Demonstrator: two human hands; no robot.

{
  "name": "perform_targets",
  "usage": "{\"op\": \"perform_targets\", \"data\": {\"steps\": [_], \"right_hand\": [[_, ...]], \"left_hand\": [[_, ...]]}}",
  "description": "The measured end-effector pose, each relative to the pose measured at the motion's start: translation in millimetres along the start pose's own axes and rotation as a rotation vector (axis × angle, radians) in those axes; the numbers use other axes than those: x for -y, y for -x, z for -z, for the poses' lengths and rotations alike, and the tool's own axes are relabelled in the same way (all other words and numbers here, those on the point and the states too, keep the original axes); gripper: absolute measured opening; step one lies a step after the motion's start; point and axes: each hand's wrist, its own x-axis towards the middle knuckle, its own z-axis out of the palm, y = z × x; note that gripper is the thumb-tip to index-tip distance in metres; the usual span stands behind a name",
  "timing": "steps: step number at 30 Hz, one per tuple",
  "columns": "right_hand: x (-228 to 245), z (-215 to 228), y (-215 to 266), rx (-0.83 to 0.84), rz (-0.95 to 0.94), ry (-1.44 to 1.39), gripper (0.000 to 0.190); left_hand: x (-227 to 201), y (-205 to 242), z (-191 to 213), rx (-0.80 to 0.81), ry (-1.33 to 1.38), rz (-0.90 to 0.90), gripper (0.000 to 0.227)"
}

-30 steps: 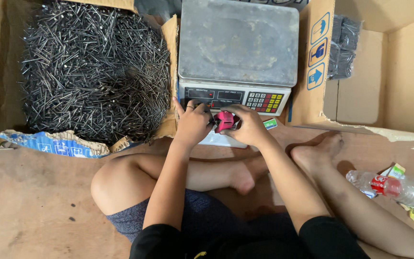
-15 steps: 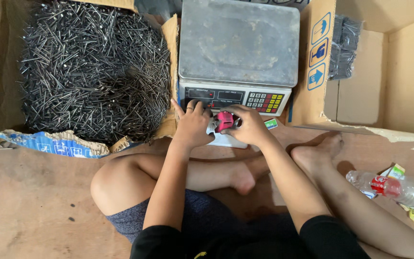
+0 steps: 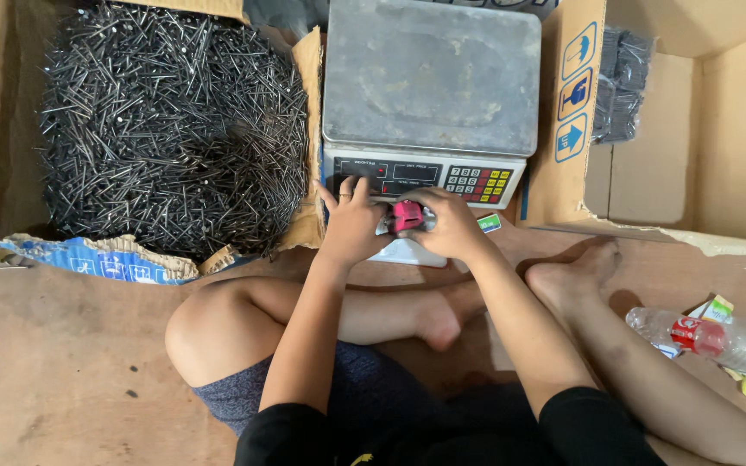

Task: The person uses a scale to weigh nails, places them into small plastic bags, and then organizes the bags into a large cardboard box.

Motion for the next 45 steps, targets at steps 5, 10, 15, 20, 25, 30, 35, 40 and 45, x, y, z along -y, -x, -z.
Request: {"op": "perform_targets", "data": {"steps": [5, 10, 15, 20, 25, 30, 35, 40, 45], "right_hand": [[6, -2, 5, -0.041, -0.192, -0.141, 0.061], [-26, -15, 22, -0.179, -0.429, -0.635, 0.068], [-49, -6, 36, -0.350, -0.399, -0.828, 0.069], [-40, 37, 53, -0.112, -0.547, -0.180, 0.061], [-32, 19, 56, 0.113, -0.670, 0.394, 0.053], [-22, 14, 52, 0.139, -0.649, 0.351, 0.048], [-76, -14, 47, -0.073, -0.402, 0.411, 0.029], [-70, -12, 41, -0.089, -0.208, 0.555, 0.018], [-54, -12, 51, 0.061, -0.183, 0.519, 0.014]], "left_hand": [[1, 0, 8, 0.091, -0.008, 0.040, 0.071], [3, 2, 11, 0.092, -0.007, 0.039, 0.060], [10, 2, -5, -0.053, 0.004, -0.006, 0.029], [17, 0, -17, -0.114, 0.025, -0.010, 0.015], [15, 0, -19, -0.125, 0.021, -0.004, 0.011], [17, 2, -19, -0.148, 0.039, -0.004, 0.016], [16, 2, -15, -0.153, 0.044, -0.024, 0.014], [15, 3, -5, -0.109, 0.063, -0.002, 0.007], [10, 12, 19, 0.038, 0.160, -0.037, 0.006]]}}
